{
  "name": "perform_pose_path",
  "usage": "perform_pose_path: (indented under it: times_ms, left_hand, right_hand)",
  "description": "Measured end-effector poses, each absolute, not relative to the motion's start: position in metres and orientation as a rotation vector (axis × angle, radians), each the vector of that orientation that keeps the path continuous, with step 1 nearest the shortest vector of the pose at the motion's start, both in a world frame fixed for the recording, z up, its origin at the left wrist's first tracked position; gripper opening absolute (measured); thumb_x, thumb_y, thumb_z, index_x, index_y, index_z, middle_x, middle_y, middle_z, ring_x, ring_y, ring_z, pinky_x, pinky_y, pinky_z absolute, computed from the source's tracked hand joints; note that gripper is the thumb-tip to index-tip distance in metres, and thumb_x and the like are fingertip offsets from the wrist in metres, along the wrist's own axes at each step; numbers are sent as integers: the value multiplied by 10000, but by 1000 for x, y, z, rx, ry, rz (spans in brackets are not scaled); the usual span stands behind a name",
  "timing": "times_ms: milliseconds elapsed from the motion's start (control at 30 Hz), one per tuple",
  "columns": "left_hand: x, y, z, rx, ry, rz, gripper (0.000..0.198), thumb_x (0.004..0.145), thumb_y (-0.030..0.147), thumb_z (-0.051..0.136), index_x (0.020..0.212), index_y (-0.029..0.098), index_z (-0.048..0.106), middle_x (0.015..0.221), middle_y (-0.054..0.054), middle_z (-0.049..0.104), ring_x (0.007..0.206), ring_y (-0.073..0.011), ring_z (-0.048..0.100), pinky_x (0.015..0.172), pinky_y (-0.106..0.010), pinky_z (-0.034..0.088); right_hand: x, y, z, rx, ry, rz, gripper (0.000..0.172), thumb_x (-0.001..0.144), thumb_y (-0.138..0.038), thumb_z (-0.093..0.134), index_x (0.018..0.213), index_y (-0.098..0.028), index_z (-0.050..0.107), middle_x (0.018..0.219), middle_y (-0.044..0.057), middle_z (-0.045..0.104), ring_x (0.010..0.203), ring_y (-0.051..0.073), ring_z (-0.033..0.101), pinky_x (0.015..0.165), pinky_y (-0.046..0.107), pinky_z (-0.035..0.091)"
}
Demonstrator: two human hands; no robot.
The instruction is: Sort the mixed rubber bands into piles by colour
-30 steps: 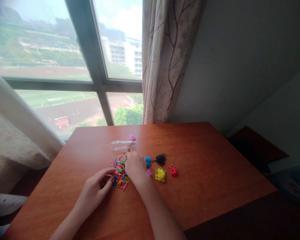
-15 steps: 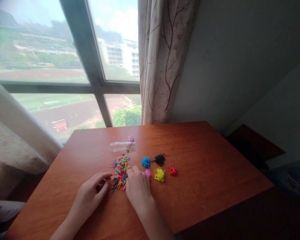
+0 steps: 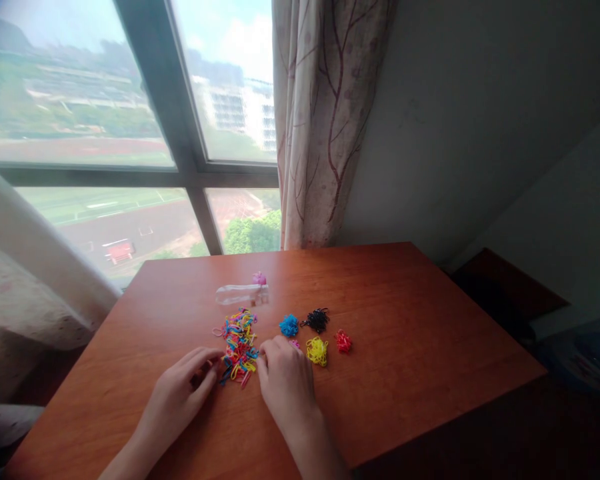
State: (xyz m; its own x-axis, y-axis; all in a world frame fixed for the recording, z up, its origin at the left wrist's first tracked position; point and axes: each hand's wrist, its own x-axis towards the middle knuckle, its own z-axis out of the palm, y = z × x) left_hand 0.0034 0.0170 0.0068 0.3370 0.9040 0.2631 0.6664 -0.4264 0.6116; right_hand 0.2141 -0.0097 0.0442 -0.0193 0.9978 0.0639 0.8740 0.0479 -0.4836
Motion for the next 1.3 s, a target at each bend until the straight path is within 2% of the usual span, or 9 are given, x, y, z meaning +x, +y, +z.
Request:
perform_pose_path:
  times_ms: [300,533,733,900,1133,1300]
  left_hand:
    - [5,16,7,2235,1369,782,179,904,240,504,983,245,665,871,0,711,712,-139,669,638,-218,517]
    - [5,15,7,2229,1372,768,183,916,244,494,1002,240,656,892,-6,709,733,-140,672,656,-227,519]
    - [5,16,9,2233,1388,760,188,918,239,477,985,235,653,902,-9,703,740,-141,666,663,-230,514]
    - [5,10,11,2226,1427,710,146,913,245,489,899,231,634,817,6,663,665,-130,630,625,-224,494]
    - [5,-6,8,2260,1416,691,113,928,268,497,904,235,602,813,-1,640,690,-142,621,636,-228,497]
    - [5,-12,4,2345,1439,722,90,909,281,534,917,238,614,865,-15,653,774,-166,642,706,-254,518]
  right_hand:
    - [261,22,44,-2089,-1894,266,82,876,-164,655,884,-244,673,886,-10,682,793,154,643,623,236,344]
    - [265,23,42,-2084,-1882,235,103,912,-171,605,895,-247,672,914,1,680,798,159,643,618,244,343]
    - [258,1,38,-1836,-1849,245,171,918,-127,525,931,-229,662,910,20,666,821,166,637,681,238,382]
    - [236,-31,18,-1598,-1911,388,190,931,-157,472,878,-232,639,809,7,644,733,150,613,663,234,375]
    - [212,-50,-4,-1558,-1906,463,187,896,-133,464,819,-235,601,763,-14,628,703,142,595,640,244,333]
    - [210,-48,-8,-1553,-1874,450,185,907,-145,456,824,-238,594,764,-18,627,699,139,589,634,246,318]
